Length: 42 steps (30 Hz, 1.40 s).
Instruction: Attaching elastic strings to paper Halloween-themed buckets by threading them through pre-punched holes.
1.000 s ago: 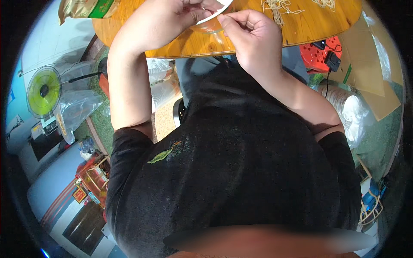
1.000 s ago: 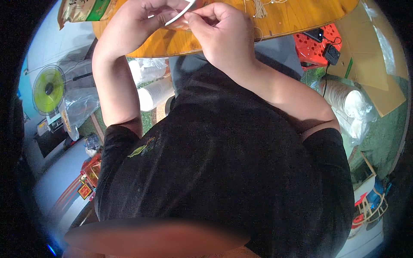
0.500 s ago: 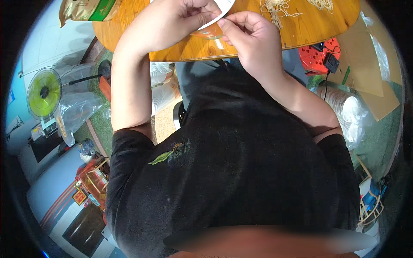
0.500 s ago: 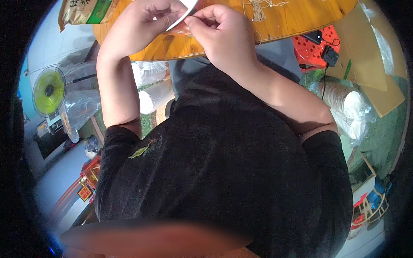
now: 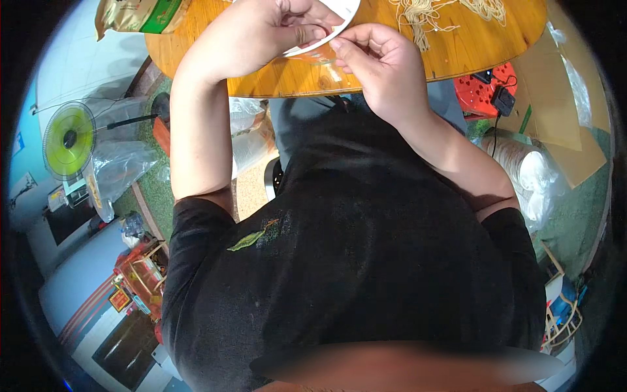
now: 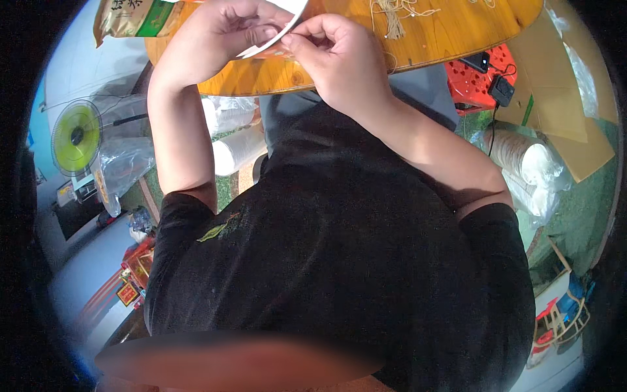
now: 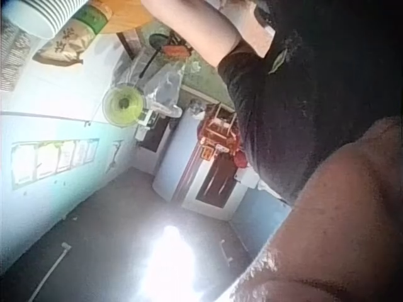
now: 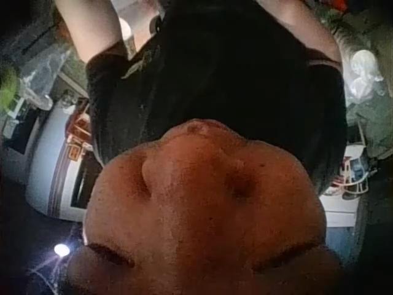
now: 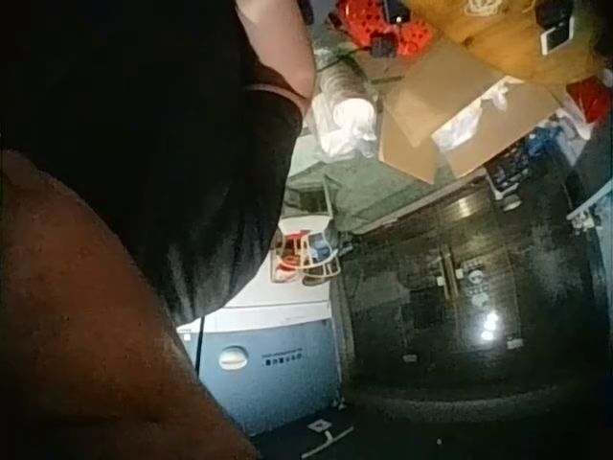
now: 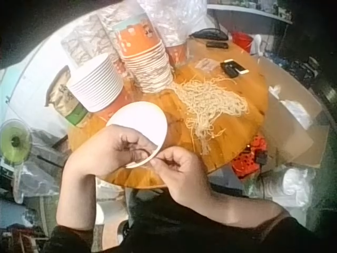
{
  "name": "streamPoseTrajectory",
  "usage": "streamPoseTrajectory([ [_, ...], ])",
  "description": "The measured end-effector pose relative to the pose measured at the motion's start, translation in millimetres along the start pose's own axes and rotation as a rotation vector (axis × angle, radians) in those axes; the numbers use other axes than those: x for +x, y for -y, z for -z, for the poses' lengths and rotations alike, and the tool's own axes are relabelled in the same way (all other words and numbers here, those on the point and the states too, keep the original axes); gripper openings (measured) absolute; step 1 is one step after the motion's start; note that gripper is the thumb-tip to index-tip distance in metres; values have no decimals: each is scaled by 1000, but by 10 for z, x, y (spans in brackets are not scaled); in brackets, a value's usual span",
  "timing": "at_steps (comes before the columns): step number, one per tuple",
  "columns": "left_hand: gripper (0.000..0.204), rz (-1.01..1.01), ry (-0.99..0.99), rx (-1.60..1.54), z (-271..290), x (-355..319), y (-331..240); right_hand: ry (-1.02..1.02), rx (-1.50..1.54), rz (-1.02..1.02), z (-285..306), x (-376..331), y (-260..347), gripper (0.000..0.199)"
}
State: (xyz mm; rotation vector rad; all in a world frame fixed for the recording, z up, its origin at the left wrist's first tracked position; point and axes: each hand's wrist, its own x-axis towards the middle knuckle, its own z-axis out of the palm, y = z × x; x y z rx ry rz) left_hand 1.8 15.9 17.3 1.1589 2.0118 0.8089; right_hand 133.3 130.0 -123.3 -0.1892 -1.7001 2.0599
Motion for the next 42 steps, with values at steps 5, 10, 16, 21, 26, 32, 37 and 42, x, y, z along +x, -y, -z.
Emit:
streamPoseTrajectory([
  [5, 27, -194, 42, 1, 22, 162, 447, 7, 11, 8, 14, 12, -26, 17],
  [10, 21, -19, 89, 45, 43, 83, 26, 31, 7, -15, 20, 7, 18, 17],
  [16, 5, 53, 24, 268, -1, 115, -39, 19, -23, -12, 57, 33, -1, 17],
  [21, 4, 28, -177, 299, -105, -24, -148, 22, -32, 14, 80, 32, -5, 17],
  [26, 6, 34, -392, 78, -300, -163, -208, 66, -5, -35, 62, 26, 33, 14],
  [32, 10, 50, -461, -274, -473, -199, -7, 50, 48, 4, 39, 56, -51, 15],
  [37, 17, -95, -480, -318, -498, -171, 234, 60, 66, 10, 26, 40, -38, 16],
  [42, 21, -116, -429, -332, -466, -148, 382, 78, 24, -5, 51, 38, -11, 16],
])
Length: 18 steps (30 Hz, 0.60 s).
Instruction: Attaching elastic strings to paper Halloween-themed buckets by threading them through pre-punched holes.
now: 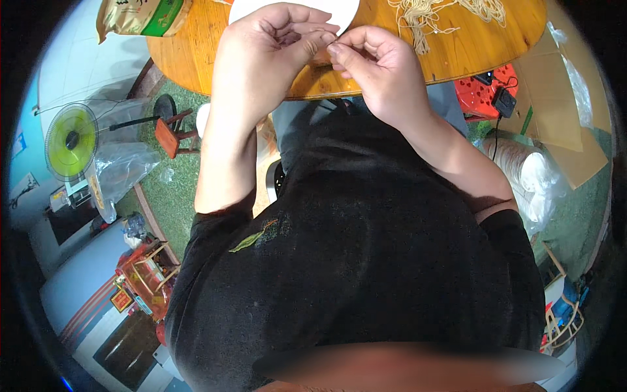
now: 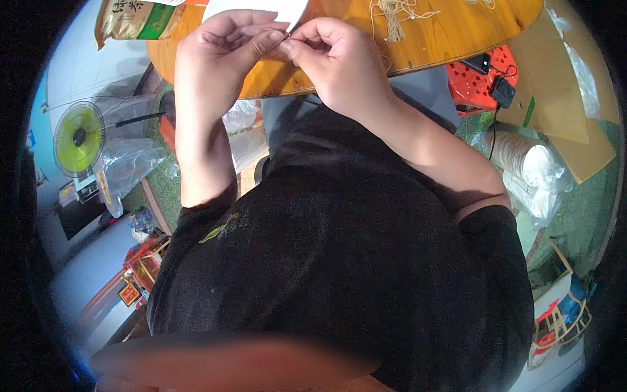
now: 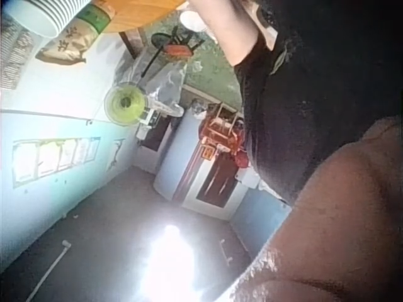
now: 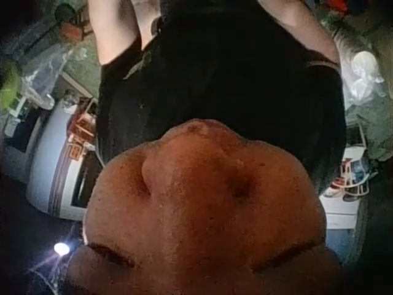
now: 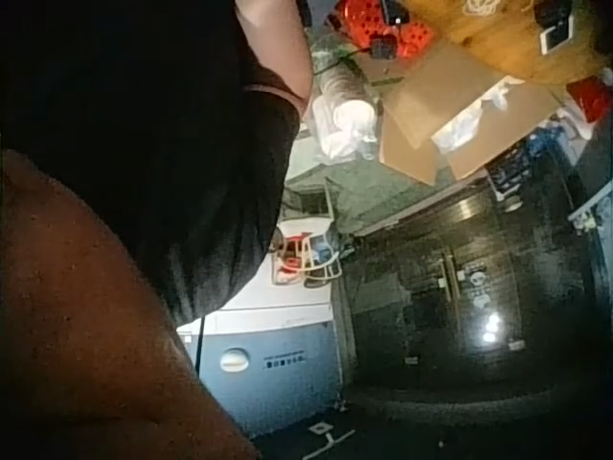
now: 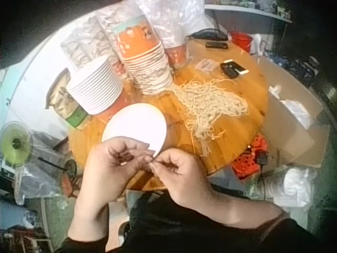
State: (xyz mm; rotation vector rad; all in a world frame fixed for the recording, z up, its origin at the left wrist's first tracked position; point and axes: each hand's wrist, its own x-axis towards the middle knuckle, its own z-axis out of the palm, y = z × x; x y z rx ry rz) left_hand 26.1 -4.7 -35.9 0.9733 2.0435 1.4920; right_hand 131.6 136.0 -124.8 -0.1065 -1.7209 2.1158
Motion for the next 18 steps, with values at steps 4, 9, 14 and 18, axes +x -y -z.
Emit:
streamPoseTrajectory([
  [4, 21, 24, -88, 27, -66, -7, 19, -7, -23, -15, 22, -20, 75, 17],
  [9, 15, -37, -106, 169, -1, -23, 67, 113, -380, -133, 227, -56, 486, 14],
  [14, 13, -69, -94, 131, -21, -70, 65, 252, -819, 215, 402, 26, 776, 10],
  [18, 14, -88, -54, 145, -19, -87, 16, 330, -1052, 345, 396, 137, 1056, 13],
])
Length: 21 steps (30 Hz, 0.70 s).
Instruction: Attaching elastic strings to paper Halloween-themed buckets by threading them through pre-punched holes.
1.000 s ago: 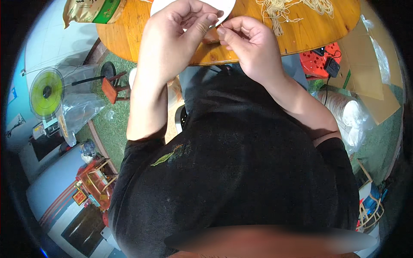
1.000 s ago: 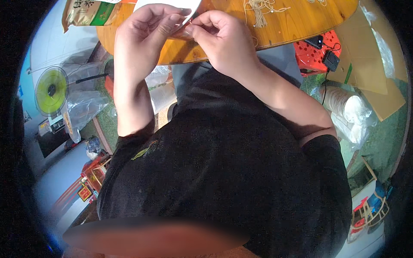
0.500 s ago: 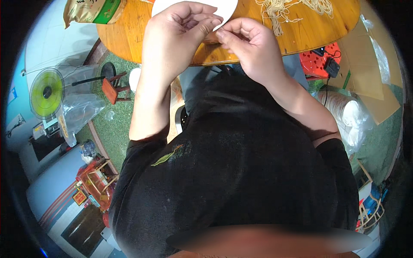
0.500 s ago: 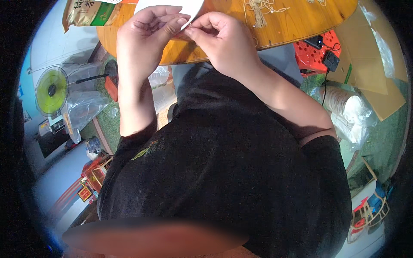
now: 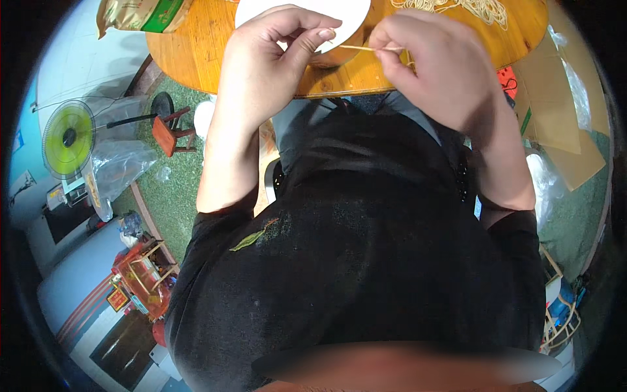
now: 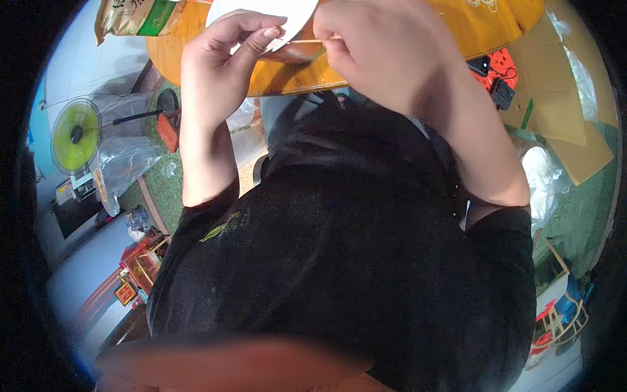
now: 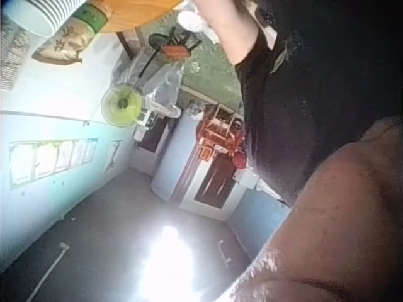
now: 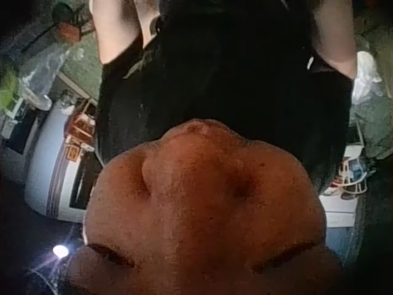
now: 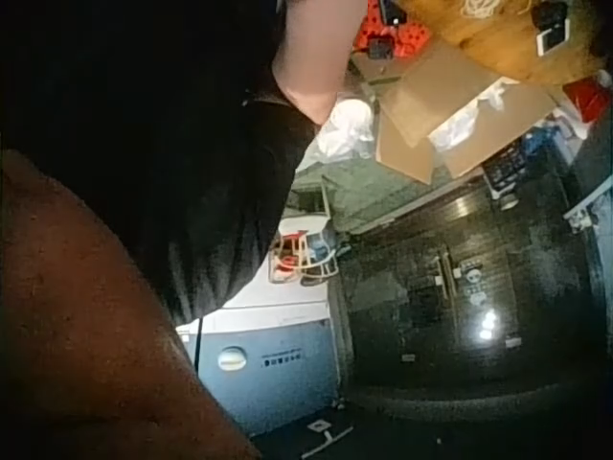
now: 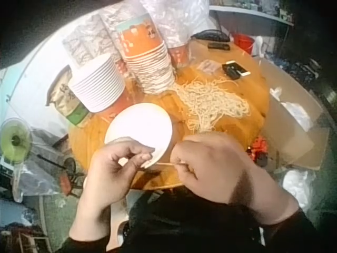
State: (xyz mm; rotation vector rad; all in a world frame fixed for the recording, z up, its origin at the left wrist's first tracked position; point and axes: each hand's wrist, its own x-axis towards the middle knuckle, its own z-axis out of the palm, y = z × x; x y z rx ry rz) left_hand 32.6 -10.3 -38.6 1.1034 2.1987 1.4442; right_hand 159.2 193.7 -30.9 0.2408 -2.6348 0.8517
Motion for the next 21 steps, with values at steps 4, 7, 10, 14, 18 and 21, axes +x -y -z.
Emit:
streamPoseTrajectory([
  [4, 15, -151, 42, 122, -7, 0, -106, -99, -127, 137, 67, 176, 20, 7],
  [7, 14, -173, 48, 143, -3, -8, -132, -578, 283, 556, -136, 350, -133, 10],
  [10, 12, -116, 22, 52, -11, -32, -106, -247, 39, 296, 52, 282, 6, 11],
  [14, 17, 40, 26, -121, -34, 43, -381, -465, 201, 442, -306, 372, -292, 13],
  [18, 15, 192, 68, -91, 31, 64, -410, -293, 78, 341, -42, 307, -56, 15],
  [21, 8, 247, 82, -61, 63, 125, -442, -337, 100, 329, -35, 304, -28, 16],
])
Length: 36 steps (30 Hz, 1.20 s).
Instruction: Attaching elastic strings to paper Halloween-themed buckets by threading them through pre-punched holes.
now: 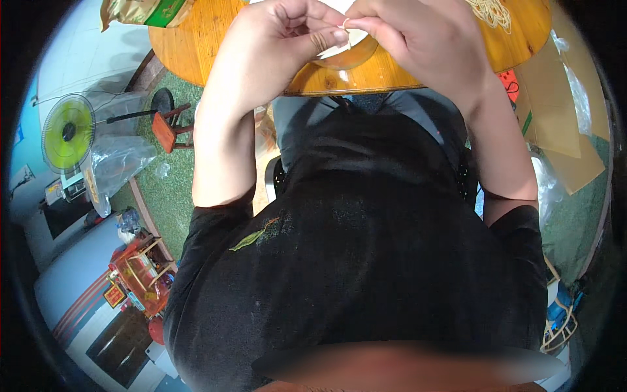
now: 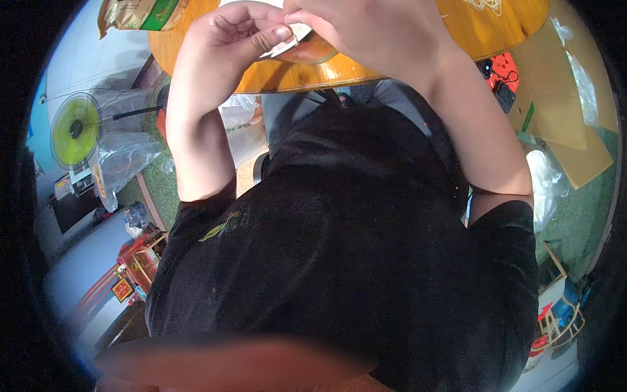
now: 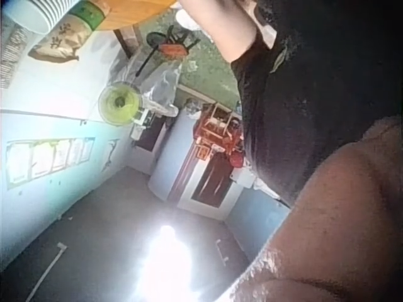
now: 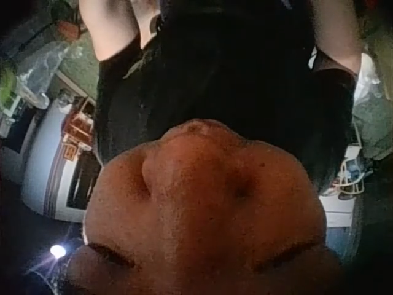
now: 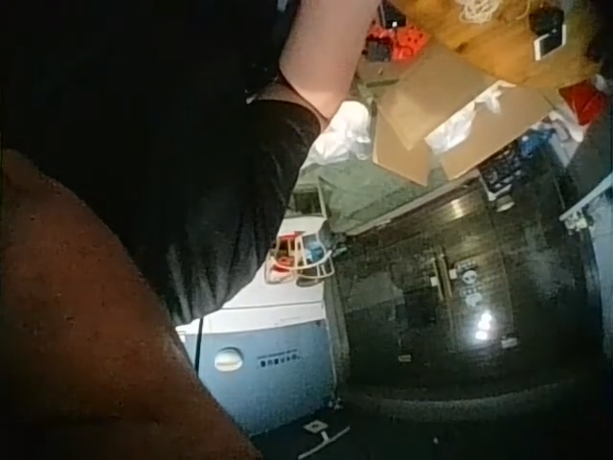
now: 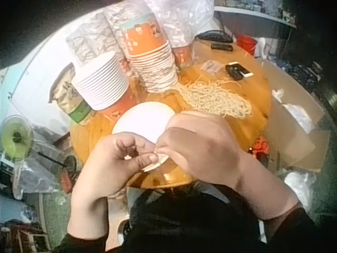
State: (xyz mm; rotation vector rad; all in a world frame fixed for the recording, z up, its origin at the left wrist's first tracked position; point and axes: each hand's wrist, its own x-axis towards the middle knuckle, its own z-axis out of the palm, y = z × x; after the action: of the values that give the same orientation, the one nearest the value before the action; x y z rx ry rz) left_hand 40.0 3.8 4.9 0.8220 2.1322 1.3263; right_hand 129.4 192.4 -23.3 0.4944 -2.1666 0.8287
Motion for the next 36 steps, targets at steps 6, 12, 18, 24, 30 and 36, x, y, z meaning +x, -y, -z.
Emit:
streamPoseTrajectory([
  [6, 4, 79, 104, -3, 2, 60, -18, -361, 356, 243, -336, 4, -267, 15],
  [12, 3, 116, 87, -74, 18, 56, 52, -362, -177, -96, -86, 9, 213, 11],
  [18, 5, 102, 93, -95, -10, 97, 11, -290, -158, -137, -309, -454, 206, 16],
  [24, 4, 39, 129, -177, 3, 118, 66, -296, -88, -269, -434, -494, 221, 20],
  [30, 5, 99, 144, -91, 6, 146, 17, -321, -59, -385, -447, -473, 226, 19],
  [36, 6, 23, 171, -160, 6, 238, 201, -203, 43, -463, -340, -370, 279, 10],
])
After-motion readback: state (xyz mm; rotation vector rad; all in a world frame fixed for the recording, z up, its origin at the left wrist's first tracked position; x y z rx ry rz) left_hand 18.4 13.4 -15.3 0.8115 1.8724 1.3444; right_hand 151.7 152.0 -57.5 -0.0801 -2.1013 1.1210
